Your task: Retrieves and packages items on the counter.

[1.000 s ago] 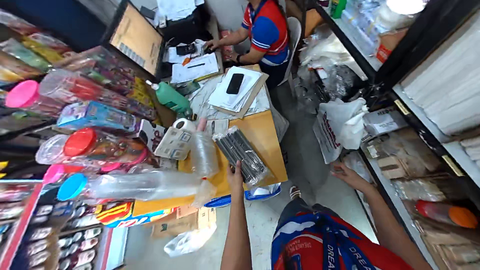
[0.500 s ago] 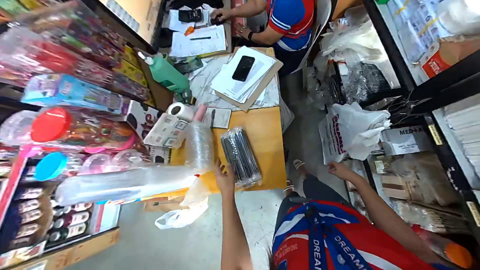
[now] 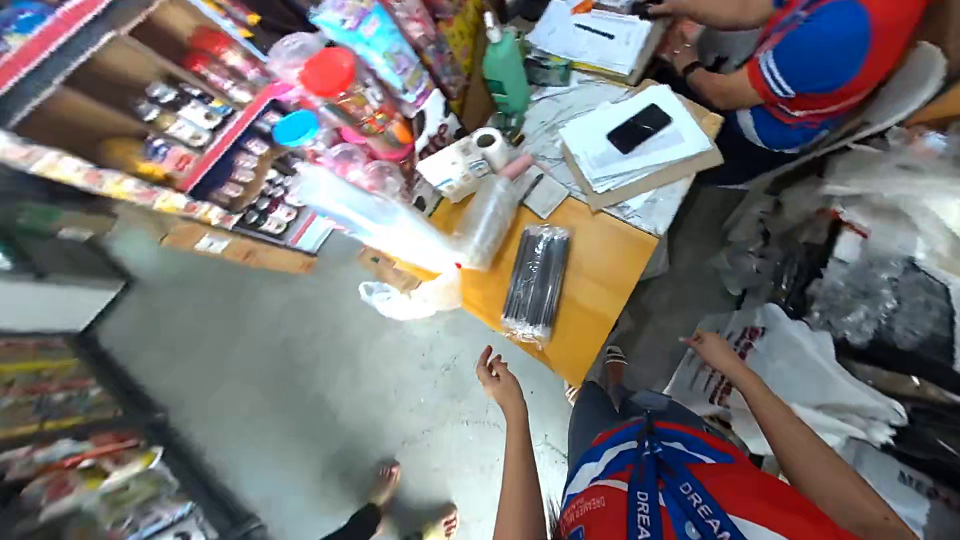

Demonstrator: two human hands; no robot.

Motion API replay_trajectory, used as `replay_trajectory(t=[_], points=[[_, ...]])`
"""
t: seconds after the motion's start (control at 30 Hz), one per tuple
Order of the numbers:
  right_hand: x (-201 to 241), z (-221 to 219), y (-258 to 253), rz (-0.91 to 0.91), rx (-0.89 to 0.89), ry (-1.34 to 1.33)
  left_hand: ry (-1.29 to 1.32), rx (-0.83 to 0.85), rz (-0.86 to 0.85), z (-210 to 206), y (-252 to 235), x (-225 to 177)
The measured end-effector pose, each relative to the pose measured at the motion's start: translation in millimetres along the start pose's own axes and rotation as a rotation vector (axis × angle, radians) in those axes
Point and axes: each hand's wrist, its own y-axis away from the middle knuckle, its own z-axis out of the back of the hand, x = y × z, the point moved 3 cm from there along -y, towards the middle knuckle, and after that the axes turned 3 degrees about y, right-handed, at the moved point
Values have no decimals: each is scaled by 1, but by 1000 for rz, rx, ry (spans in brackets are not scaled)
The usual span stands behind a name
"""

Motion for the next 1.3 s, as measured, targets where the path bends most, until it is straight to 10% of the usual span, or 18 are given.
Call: replay_trajectory(t=[0.13,0.27,0.57,0.87,1.3], points=[[97,23,3,226,-134,17,44,-78,-51,20,-24,-29],[143,13,13,470,-112,8,41,-138,-340,46,-92,-140],[53,-20,10,366,158,184,-309,-161,-623,44,-254,-295],[-13,-17,12,143,182,196,-577,-59,-375,28,-228,-292],[88,-45,11,408,314,407,-668,43,-408,30,-145,-284]])
